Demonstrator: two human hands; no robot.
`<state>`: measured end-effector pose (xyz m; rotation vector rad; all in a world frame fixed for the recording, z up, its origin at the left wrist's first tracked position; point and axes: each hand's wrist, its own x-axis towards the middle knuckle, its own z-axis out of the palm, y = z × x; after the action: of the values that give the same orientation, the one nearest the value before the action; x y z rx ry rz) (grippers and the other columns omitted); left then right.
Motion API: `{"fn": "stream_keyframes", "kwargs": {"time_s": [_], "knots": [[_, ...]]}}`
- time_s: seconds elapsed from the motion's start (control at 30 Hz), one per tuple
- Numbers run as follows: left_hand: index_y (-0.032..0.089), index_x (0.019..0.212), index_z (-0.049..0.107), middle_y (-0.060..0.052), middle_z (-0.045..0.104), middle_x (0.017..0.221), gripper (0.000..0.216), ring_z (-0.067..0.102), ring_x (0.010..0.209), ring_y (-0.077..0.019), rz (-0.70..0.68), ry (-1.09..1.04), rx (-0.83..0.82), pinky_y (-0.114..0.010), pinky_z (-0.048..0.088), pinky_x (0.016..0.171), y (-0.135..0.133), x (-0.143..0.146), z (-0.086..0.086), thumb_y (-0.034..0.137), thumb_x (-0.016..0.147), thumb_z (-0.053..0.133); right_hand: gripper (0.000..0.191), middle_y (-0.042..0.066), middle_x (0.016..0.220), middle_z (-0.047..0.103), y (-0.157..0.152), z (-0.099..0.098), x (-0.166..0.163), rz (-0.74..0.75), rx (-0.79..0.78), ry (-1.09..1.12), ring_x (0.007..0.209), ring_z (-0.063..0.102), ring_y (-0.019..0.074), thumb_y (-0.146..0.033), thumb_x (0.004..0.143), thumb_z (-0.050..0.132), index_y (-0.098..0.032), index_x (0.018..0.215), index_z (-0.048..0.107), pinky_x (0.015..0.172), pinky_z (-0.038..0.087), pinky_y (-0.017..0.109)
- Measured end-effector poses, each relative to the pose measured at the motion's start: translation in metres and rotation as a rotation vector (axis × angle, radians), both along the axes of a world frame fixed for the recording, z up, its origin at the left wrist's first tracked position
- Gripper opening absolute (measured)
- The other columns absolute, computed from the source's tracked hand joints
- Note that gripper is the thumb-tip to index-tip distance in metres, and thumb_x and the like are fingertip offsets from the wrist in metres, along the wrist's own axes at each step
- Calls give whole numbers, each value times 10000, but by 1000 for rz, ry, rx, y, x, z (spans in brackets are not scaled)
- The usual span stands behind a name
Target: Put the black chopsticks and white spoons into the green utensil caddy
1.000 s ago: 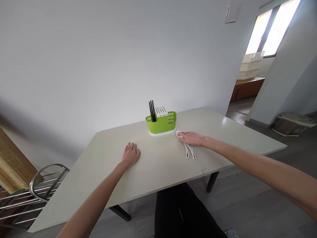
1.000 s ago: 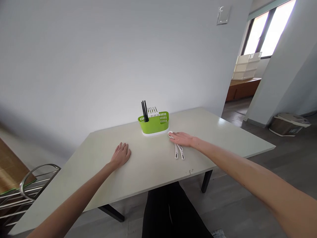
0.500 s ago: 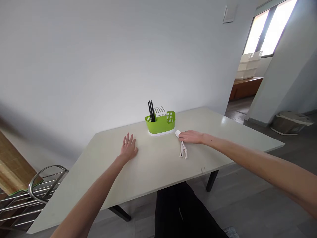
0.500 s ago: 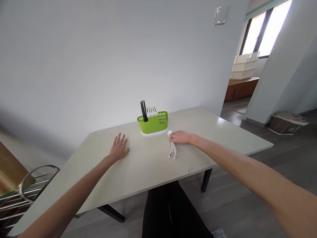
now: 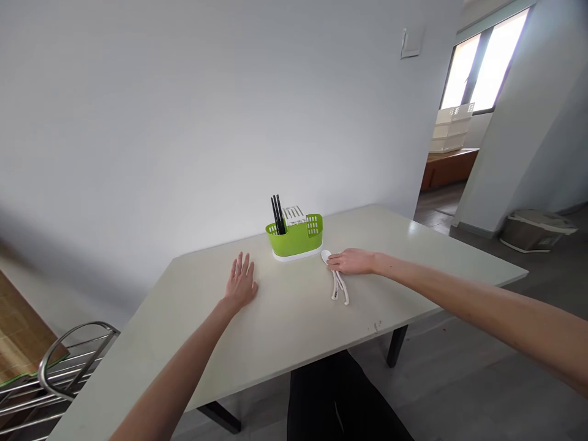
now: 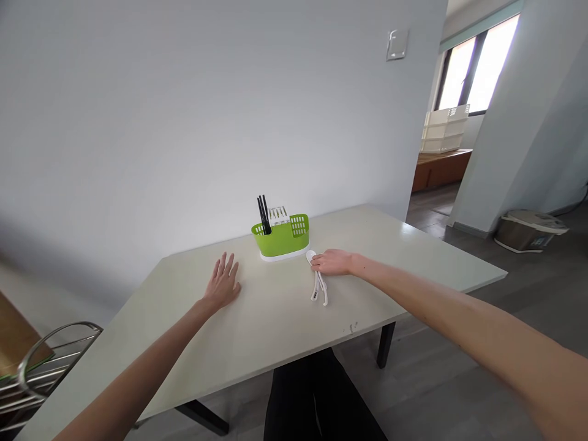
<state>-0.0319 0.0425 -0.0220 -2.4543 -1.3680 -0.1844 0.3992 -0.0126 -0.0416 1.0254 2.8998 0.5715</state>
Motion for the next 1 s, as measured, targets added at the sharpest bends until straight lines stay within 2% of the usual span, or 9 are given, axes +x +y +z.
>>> {"fn": "stream_keyframes", "kwargs": {"time_s": [0.23,0.4,0.57,0.7,0.77,0.83,0.9,1.0], "knots": [[39,1572,423,-183,181,1752,746,-72,1630,-340,13,8,50,-569,36,1336,5,11,6,242,859,514,440,115,1456,661,0,8,4,5,6,-31,1370,599,210,-15,947,508,-193,1309,684,794,556,289],[30,1605,346,-184,126,1763,740,-102,1626,-317,-61,-19,122,-575,30,1333,2,31,25,220,901,475,382,81,1389,700,-2,25,4,-11,15,-7,1347,607,205,-65,979,502,-248,1252,698,786,552,276],[72,1630,292,-153,21,1779,681,-160,1619,-300,-147,-141,196,-589,-6,1324,-11,74,53,339,1014,410,265,110,1321,693,-1,61,-10,-20,83,26,1276,616,235,-123,1011,510,-220,1187,682,756,532,275],[102,1605,350,-159,-23,1780,688,-166,1615,-357,-56,-420,84,-648,14,1300,-24,127,64,516,1055,353,260,122,1154,705,6,98,-39,-70,148,-23,1094,642,226,-59,999,462,-162,1113,671,715,494,276],[154,1659,232,-153,-70,1777,753,-157,1612,-400,-19,-563,18,-747,61,1249,-28,150,67,573,1045,356,238,117,1071,703,10,116,-54,-106,166,-36,997,646,217,-68,1008,454,-138,1080,670,690,465,278],[215,1695,44,-138,-147,1768,848,-150,1608,-431,-10,-669,-26,-813,128,1193,-30,165,70,623,1027,370,228,115,1050,695,14,131,-67,-135,186,-27,951,645,213,-134,1048,440,-130,1063,667,675,437,280],[234,1691,-81,-148,-190,1757,944,-121,1605,-464,29,-734,-110,-820,214,1160,-29,168,75,665,1000,398,261,118,1061,688,16,144,-76,-153,207,-20,945,638,215,-172,1076,405,-130,1062,662,669,413,281],[195,1681,-130,-198,-182,1749,1060,-97,1594,-505,93,-730,-198,-821,258,1136,-29,158,86,670,955,479,270,127,1090,681,16,157,-82,-162,237,-24,961,622,218,-96,1054,379,-126,1118,639,678,392,286]]}}
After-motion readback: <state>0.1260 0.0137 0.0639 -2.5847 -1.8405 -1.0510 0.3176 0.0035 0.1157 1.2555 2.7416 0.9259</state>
